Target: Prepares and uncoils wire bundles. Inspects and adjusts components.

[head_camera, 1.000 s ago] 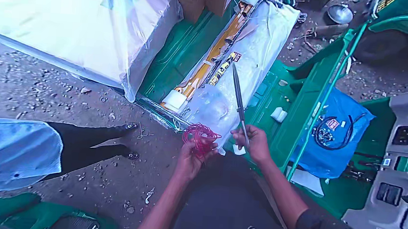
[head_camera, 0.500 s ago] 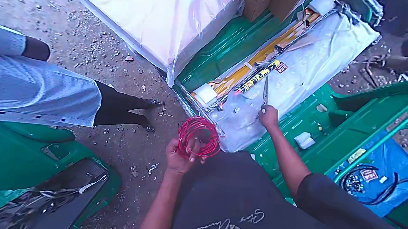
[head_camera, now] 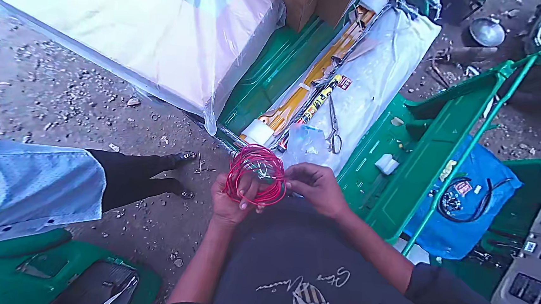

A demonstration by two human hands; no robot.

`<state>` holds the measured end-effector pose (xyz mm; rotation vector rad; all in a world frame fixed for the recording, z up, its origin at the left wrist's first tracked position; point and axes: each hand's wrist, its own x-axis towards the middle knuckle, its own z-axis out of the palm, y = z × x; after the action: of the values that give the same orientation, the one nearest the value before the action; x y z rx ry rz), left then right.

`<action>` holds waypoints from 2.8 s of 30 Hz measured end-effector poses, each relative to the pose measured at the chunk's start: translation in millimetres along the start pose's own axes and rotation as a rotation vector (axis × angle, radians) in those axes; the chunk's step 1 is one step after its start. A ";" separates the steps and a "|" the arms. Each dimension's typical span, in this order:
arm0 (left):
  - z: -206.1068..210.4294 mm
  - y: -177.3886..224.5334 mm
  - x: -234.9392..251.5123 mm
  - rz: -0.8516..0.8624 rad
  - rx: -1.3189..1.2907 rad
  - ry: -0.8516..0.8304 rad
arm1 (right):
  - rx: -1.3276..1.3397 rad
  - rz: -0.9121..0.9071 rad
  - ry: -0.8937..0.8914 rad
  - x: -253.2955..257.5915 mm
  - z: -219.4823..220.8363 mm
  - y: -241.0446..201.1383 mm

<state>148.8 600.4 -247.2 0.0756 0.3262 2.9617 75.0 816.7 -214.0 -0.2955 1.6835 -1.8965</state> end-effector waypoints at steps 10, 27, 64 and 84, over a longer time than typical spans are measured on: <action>2.2 38.2 -3.9 -0.193 0.222 -0.076 | 0.146 -0.048 0.319 -2.1 57.4 15.6; 8.3 47.8 -12.3 -0.037 0.556 0.099 | -1.033 -0.584 0.355 0.0 71.4 1.6; -3.6 32.8 11.0 -0.169 0.426 0.117 | -0.450 -0.462 0.265 0.4 32.0 21.2; -26.6 63.7 6.3 -0.347 0.079 0.124 | 0.797 -0.090 0.414 -5.1 65.5 53.5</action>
<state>131.0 534.5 -258.9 -0.1420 0.4250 2.6149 127.9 763.0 -252.7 0.3652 0.9993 -2.6411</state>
